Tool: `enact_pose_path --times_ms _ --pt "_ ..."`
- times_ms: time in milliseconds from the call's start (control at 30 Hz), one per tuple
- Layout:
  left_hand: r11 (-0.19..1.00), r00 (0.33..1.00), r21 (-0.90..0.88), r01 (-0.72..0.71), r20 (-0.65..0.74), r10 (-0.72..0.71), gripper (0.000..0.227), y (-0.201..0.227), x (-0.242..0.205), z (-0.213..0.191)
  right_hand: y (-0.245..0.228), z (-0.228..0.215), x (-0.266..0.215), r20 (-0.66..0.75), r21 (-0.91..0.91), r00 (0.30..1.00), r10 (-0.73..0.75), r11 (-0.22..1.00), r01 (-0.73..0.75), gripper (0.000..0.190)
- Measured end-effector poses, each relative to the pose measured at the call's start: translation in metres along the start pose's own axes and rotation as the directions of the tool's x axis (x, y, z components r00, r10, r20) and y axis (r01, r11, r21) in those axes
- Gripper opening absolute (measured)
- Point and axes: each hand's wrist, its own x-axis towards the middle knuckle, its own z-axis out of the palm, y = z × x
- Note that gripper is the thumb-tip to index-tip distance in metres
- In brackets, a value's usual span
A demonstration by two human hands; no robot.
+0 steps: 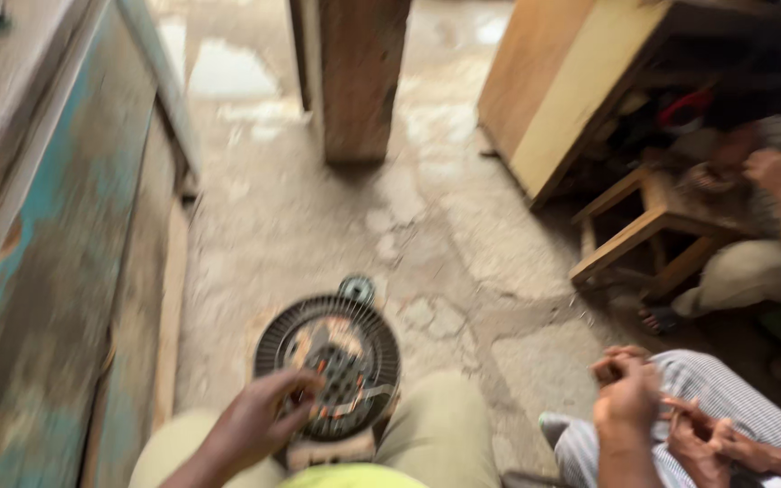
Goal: The person sits on the floor and works on a motor stator, using a small tool to adjust or insert copper wire into the slots. The person manipulates the wire and stator by hand throughout the clip.
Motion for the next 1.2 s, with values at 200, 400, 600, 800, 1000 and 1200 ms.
enact_pose_path --times_ms 200,400,600,800,1000,1200 --pt "0.988 0.988 -0.023 0.152 0.041 -0.151 0.044 0.003 -0.003 0.004 0.005 0.076 -0.072 0.200 -0.236 0.977 0.073 0.971 -0.024 0.015" --pt "0.753 0.951 -0.624 0.208 -0.052 -0.305 0.085 -0.008 0.002 0.013 0.045 0.182 -0.180 0.655 -0.639 0.669 0.351 0.730 0.243 0.016" --pt "0.456 0.853 -0.889 0.046 -0.202 -0.481 0.077 -0.028 0.001 -0.018 0.042 0.238 -0.205 0.821 -0.569 0.494 0.286 0.470 0.674 0.018" --pt "0.502 0.849 -0.854 0.138 -0.159 -0.504 0.063 -0.039 -0.004 -0.012 0.046 0.247 -0.205 0.847 -0.529 0.440 0.298 0.388 0.755 0.014" --pt "0.512 0.863 -0.843 0.162 -0.130 -0.488 0.052 -0.052 -0.005 -0.005 0.052 0.260 -0.207 0.681 -0.678 0.495 0.539 0.210 0.704 0.010" --pt "0.507 0.851 -0.837 0.207 -0.102 -0.516 0.050 -0.068 -0.011 -0.003 0.047 0.268 -0.207 0.705 -0.649 0.472 0.529 0.215 0.730 0.014"
